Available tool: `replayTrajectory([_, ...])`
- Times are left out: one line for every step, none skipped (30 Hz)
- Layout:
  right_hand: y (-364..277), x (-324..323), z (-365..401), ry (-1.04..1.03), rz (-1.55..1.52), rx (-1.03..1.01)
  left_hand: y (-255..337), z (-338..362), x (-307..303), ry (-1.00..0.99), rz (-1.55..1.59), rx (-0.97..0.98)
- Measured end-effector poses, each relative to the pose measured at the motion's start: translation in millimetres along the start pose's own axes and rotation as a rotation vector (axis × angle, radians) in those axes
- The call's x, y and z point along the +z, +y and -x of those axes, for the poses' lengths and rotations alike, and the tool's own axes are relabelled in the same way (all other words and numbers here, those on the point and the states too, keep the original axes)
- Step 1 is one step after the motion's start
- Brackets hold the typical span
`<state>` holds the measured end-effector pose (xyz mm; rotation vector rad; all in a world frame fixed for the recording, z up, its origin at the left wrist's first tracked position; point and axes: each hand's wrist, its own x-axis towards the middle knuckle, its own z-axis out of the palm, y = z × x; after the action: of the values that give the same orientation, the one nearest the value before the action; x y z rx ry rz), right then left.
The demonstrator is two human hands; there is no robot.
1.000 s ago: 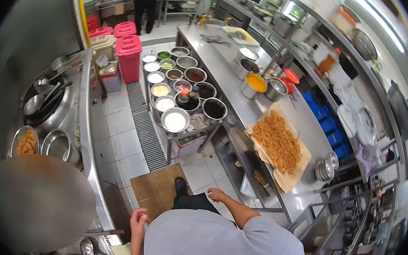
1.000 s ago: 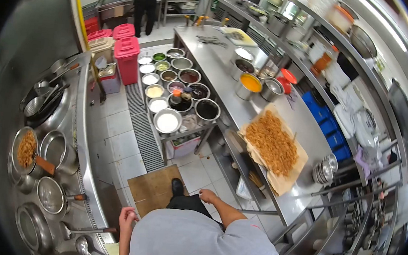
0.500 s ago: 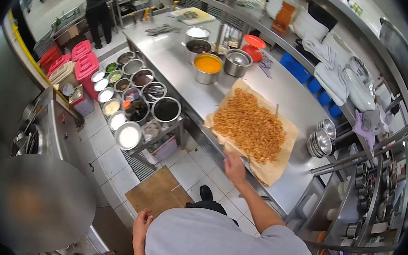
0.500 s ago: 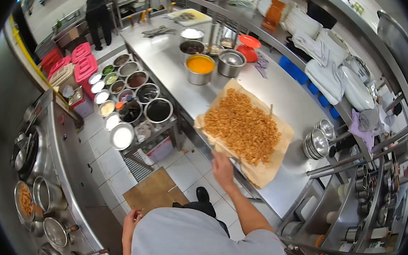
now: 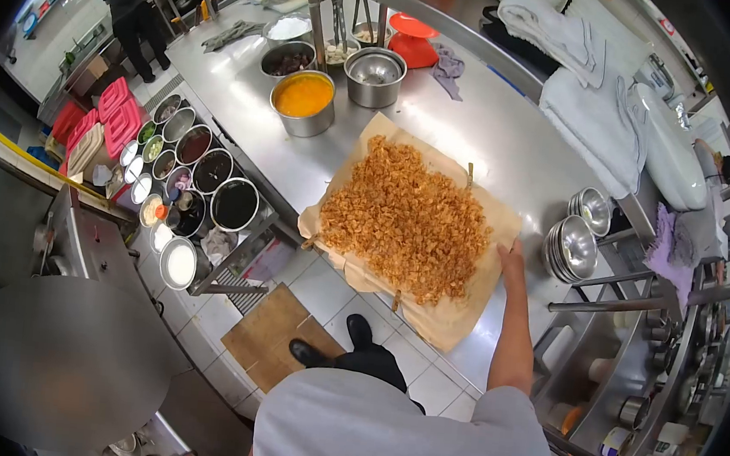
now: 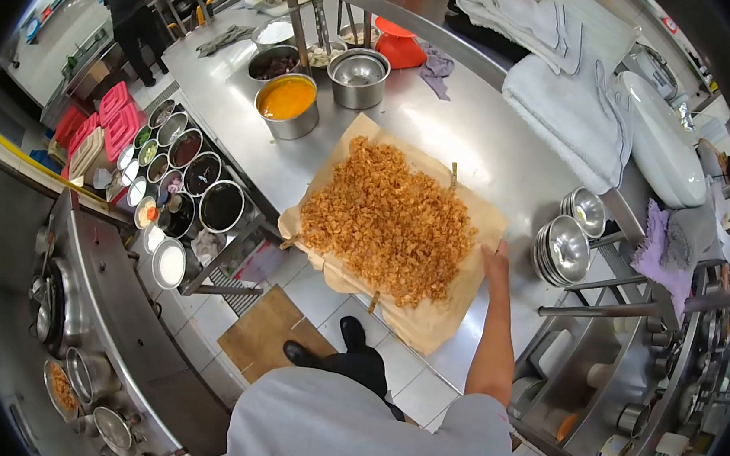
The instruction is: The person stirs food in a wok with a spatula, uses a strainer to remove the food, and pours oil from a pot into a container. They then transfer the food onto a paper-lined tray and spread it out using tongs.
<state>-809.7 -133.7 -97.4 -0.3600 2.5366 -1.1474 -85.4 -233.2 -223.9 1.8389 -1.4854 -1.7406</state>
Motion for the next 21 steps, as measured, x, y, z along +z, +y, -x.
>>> replayTrajectory([11, 6, 3, 0.001, -0.187, -0.032, 1, 1, -1, -0.005, 0.016, -0.016])
replayTrajectory([21, 11, 5, 0.006, -0.374, -0.065, -5, 1, -2, -0.010, 0.035, -0.030])
replayTrajectory([29, 14, 4, 0.002, -0.378, -0.061, -9, -1, -1, -0.016, 0.057, -0.039])
replayTrajectory([33, 17, 3, 0.051, -0.292, -0.076, -15, -4, -1, -0.024, 0.081, -0.045])
replayTrajectory([38, 18, 3, 0.102, -0.208, -0.091, -19, -9, -2, -0.032, 0.104, -0.048])
replayTrajectory([38, 20, 10, 0.108, -0.216, -0.091, -20, -13, -4, -0.045, 0.124, -0.047])
replayTrajectory([38, 24, 18, 0.160, -0.180, -0.060, -21, -19, -4, -0.062, 0.146, -0.045])
replayTrajectory([37, 26, 26, 0.212, -0.143, -0.031, -22, -26, -3, -0.081, 0.170, -0.042])
replayTrajectory([34, 27, 36, 0.221, -0.147, -0.035, -73, -58, -6, -0.099, 0.195, -0.041])
replayTrajectory([34, 29, 44, 0.248, -0.197, -0.009, -56, -61, 0, -0.102, 0.198, -0.033])
replayTrajectory([34, 31, 49, 0.269, -0.245, 0.018, -21, -60, 8, -0.094, -0.070, 0.043])
replayTrajectory([36, 32, 51, 0.265, -0.244, 0.014, 23, -51, 17, -0.082, -0.338, 0.114])
replayTrajectory([39, 33, 54, 0.272, -0.247, 0.010, 52, -46, 24, -0.078, -0.334, 0.110])
replayTrajectory([42, 34, 57, 0.277, -0.249, 0.008, 76, -41, 29, -0.105, -0.255, 0.122])
replayTrajectory([44, 35, 58, 0.272, -0.244, 0.008, 87, -37, 31, -0.133, -0.176, 0.135])
replayTrajectory([44, 36, 57, 0.293, -0.253, -0.024, 87, -36, 32, -0.133, -0.171, 0.133])
replayTrajectory([44, 37, 55, 0.315, -0.264, -0.059, 89, -36, 32, -0.120, -0.161, 0.139])
replayTrajectory([43, 35, 53, 0.312, -0.264, -0.068, 91, -36, 31, -0.104, -0.150, 0.147])
replayTrajectory([44, 32, 49, 0.254, -0.280, -0.082, 78, -40, 28, -0.094, -0.140, 0.147])
replayTrajectory([44, 30, 43, 0.193, -0.296, -0.096, 48, -49, 21, -0.070, -0.172, 0.160])
replayTrajectory([40, 27, 35, 0.178, -0.298, -0.108, 21, -53, 14, -0.043, -0.204, 0.172])
